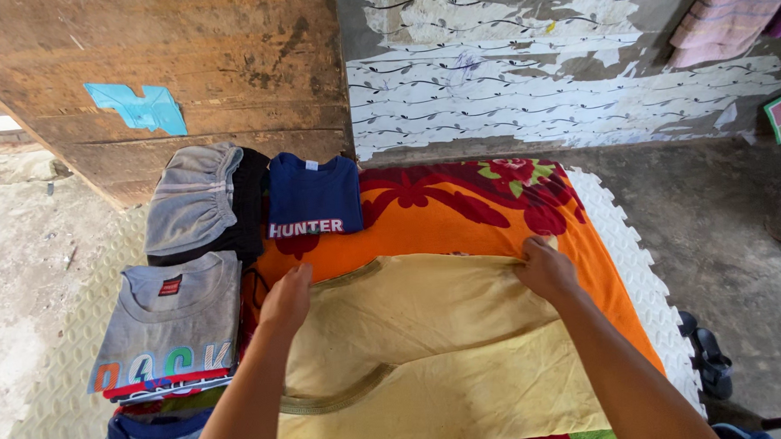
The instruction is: The person picks up a yellow shirt, spreads it flat on a bed, and folds it.
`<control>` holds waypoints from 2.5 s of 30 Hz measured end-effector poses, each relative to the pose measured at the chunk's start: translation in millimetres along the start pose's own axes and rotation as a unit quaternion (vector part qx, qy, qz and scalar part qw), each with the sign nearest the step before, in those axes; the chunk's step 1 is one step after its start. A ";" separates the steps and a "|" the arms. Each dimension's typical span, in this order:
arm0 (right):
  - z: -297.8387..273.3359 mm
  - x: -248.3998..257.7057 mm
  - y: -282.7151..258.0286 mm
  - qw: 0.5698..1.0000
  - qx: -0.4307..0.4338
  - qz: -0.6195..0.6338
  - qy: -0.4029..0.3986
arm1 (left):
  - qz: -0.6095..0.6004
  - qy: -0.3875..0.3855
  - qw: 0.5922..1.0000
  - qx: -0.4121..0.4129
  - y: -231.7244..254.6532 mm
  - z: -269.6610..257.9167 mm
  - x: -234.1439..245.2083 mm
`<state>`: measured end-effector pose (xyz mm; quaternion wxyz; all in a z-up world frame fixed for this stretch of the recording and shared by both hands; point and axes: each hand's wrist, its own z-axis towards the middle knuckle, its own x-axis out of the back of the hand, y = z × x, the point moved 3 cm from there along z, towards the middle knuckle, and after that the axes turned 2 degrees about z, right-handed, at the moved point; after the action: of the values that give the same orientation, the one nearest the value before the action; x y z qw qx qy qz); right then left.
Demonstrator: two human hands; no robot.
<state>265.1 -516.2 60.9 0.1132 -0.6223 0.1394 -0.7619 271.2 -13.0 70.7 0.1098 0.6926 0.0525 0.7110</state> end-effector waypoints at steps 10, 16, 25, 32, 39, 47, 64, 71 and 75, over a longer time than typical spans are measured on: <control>-142.8 53.5 22.8 0.978 -0.051 0.180 0.093 | -0.268 0.175 0.947 0.001 -12.4 -127.0 47.5; -212.8 4.3 47.0 0.971 -0.004 0.212 0.115 | -0.268 0.204 0.936 0.107 -21.3 -181.7 -15.9; -216.5 10.2 32.1 0.999 0.010 0.032 0.016 | -0.302 0.150 0.915 0.221 -46.5 -179.1 -49.9; -170.9 9.3 85.6 0.908 -0.197 0.292 0.227 | -0.315 0.101 0.912 0.242 -48.4 -154.2 -28.0; -99.6 -17.2 133.7 0.904 -0.376 0.201 -0.030 | -0.369 0.095 0.906 0.184 -58.7 -123.7 -39.4; -95.9 14.4 90.4 0.913 -0.385 0.133 -0.029 | -0.503 0.100 0.818 0.261 -56.5 -106.7 -37.3; -107.2 -4.5 96.1 0.751 -0.368 0.548 0.026 | -0.357 0.191 0.878 0.255 -72.1 -99.7 -61.9; -103.1 -12.0 98.5 0.768 -0.364 0.524 0.060 | -0.600 0.226 0.741 0.198 -79.7 -89.7 -77.4; -103.7 -8.0 96.4 0.785 -0.382 0.483 0.072 | -0.524 0.229 0.790 0.221 -64.2 -100.4 -55.9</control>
<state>164.9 -596.2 0.2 0.2084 -0.4094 0.7092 -0.5348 177.4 44.3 -1.9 0.2942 0.3811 0.5863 0.6515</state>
